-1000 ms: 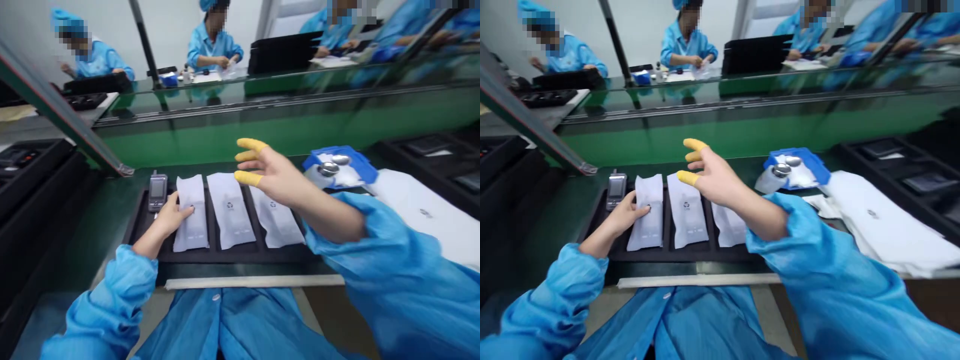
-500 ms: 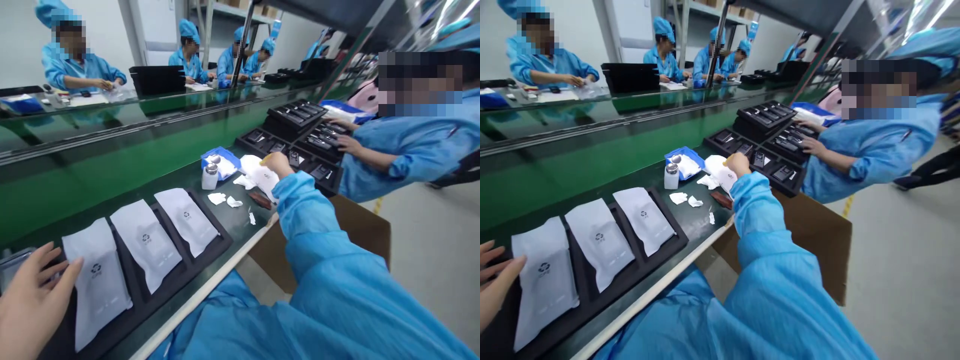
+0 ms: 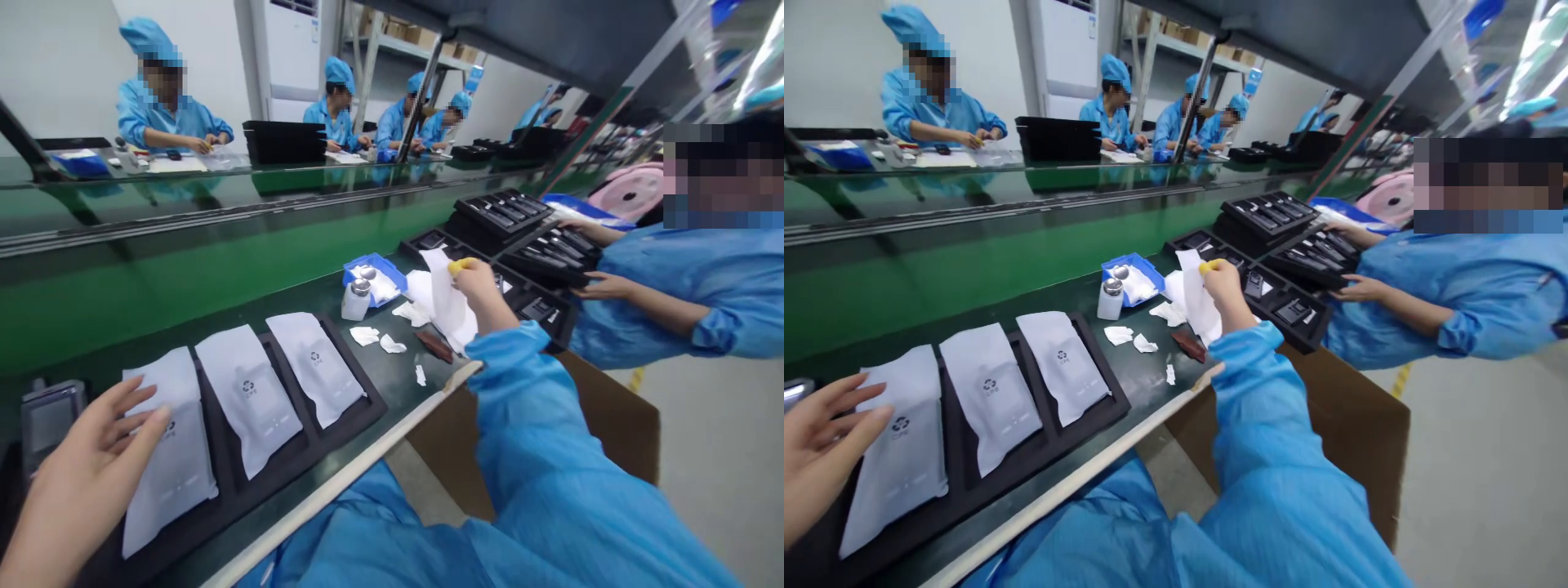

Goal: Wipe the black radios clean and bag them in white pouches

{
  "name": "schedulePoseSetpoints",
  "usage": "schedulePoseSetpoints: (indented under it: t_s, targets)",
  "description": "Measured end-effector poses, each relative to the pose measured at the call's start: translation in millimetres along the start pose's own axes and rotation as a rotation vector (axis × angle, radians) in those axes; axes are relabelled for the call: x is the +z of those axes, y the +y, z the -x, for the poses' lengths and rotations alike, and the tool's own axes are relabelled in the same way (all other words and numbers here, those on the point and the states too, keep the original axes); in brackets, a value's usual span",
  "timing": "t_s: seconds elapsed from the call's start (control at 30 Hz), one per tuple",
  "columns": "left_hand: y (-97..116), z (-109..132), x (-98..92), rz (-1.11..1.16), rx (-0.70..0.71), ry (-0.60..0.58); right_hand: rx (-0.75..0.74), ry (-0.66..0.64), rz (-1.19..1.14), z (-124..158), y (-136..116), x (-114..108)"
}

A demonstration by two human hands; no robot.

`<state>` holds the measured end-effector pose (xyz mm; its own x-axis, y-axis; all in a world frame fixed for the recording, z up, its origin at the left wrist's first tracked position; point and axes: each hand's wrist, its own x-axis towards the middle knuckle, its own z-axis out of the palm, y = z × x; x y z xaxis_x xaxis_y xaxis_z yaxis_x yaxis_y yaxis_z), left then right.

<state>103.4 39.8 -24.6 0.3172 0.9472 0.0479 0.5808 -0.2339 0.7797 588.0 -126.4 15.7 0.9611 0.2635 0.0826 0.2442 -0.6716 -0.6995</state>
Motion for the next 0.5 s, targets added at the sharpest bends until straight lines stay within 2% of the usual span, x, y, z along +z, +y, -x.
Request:
schedulePoseSetpoints:
  t_s: [0.03, 0.1, 0.17, 0.2, 0.27, 0.33, 0.4, 0.5]
  targets:
    - [13.2, 3.1, 2.1, 0.094, -0.072, -0.004, -0.057, -0.009, -0.068, 12.5, -15.2, -4.1]
    - [37.5, 8.0, 8.2, 0.27, -0.104, -0.052, -0.21, -0.081, -0.216, 46.6, -50.0, -7.2]
    - [56.4, 11.4, 15.5, 0.471, -0.078, -0.131, -0.481, -0.308, -0.51, 92.1, -85.6, -0.4]
    - [63.3, 12.7, 18.8, 0.58, -0.074, -0.197, -0.582, -0.414, -0.565, 117.8, -101.6, 7.0]
    - [72.0, 15.0, 23.1, 0.826, -0.043, -0.3, -0.781, -0.558, -0.542, 170.9, -127.4, 28.6]
    - [74.2, 16.9, 23.3, 1.068, 0.046, -0.352, -1.006, -0.555, -0.45, 219.9, -143.5, 54.9]
    - [69.7, 18.8, 18.5, 1.203, 0.064, -0.258, -1.181, -0.598, -0.326, 258.8, -153.2, 79.9]
    - [50.9, 22.7, 1.4, 1.252, -0.072, 0.062, -1.307, -0.764, -0.233, 291.9, -168.4, 106.4]
